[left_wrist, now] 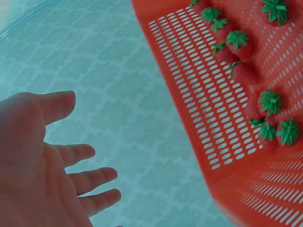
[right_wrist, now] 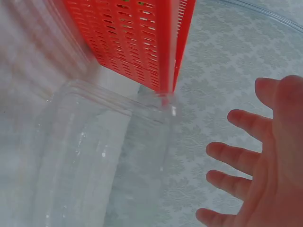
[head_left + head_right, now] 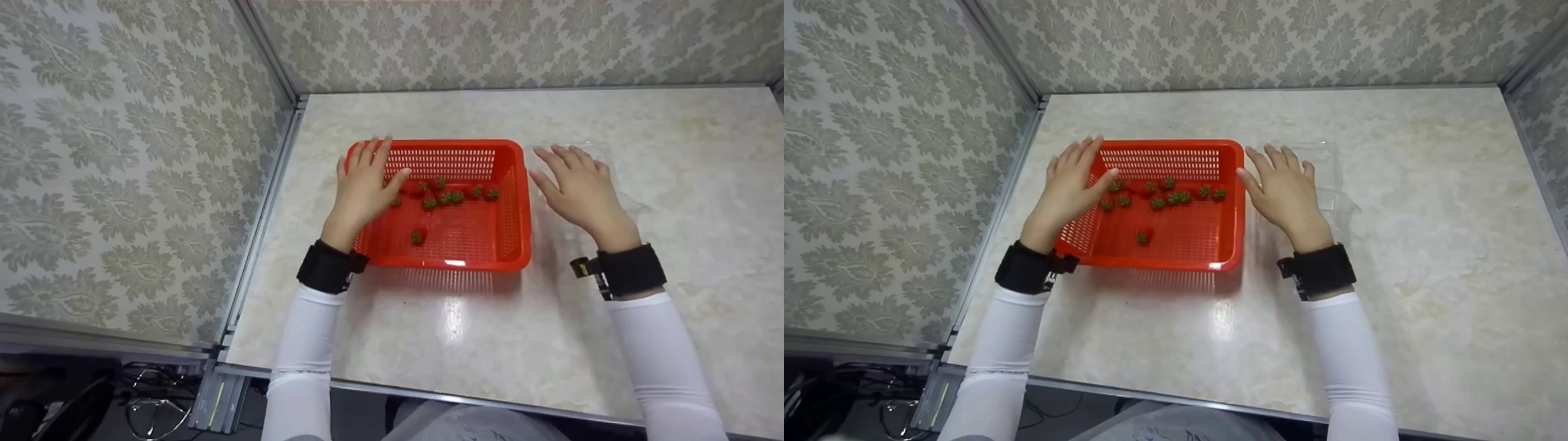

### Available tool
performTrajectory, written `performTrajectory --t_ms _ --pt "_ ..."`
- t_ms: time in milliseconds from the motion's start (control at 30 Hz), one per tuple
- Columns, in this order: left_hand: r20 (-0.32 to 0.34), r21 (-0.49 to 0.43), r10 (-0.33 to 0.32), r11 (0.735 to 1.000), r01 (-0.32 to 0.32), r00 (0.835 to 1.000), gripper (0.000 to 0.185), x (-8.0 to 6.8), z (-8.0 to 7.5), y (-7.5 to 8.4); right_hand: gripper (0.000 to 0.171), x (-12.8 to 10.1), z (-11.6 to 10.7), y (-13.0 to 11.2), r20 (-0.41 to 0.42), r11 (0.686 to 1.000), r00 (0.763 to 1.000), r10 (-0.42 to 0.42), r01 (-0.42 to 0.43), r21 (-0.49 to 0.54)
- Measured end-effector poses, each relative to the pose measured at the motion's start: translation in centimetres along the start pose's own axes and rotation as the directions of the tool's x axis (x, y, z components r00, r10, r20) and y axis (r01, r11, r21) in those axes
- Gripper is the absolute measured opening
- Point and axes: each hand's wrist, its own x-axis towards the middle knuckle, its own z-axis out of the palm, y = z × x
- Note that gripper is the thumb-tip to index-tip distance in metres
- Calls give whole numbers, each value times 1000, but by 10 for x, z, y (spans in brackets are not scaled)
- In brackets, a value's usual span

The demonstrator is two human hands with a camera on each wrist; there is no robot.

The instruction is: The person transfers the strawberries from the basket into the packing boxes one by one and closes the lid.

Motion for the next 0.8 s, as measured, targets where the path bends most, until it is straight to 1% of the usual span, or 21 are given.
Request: performTrajectory --t_ms 67,167,233,300,400,500,600,667,800 --pt "-64 -46 -12 999 9 998 70 -7 -7 -5 58 -2 -4 -2 -46 1000 999 -18 18 13" --pt "-144 -134 -47 991 27 989 66 -21 -15 -15 51 -4 -10 -8 -101 998 994 -45 49 37" --pt "-171 -192 -85 980 51 982 64 -32 -18 -22 47 -5 -14 -13 -121 996 991 -61 68 51" --pt "-181 -228 -130 970 87 975 62 -41 -18 -31 44 -4 -17 -21 -120 994 989 -83 91 62" --pt "-168 -251 -187 958 141 968 61 -55 -15 -43 39 1 -20 -35 -111 988 985 -131 139 67" --pt "-143 -259 -214 950 172 966 60 -63 -7 -54 36 8 -20 -49 -105 978 977 -188 196 66" --pt "-111 -266 -238 943 202 965 60 -70 4 -63 34 18 -15 -61 -82 971 971 -224 230 70" --pt "-91 -269 -256 937 224 962 60 -74 12 -68 35 27 -10 -68 -49 966 969 -243 246 76" --pt "-60 -275 -294 924 267 954 59 -81 26 -77 36 47 7 -81 44 959 962 -269 264 98"
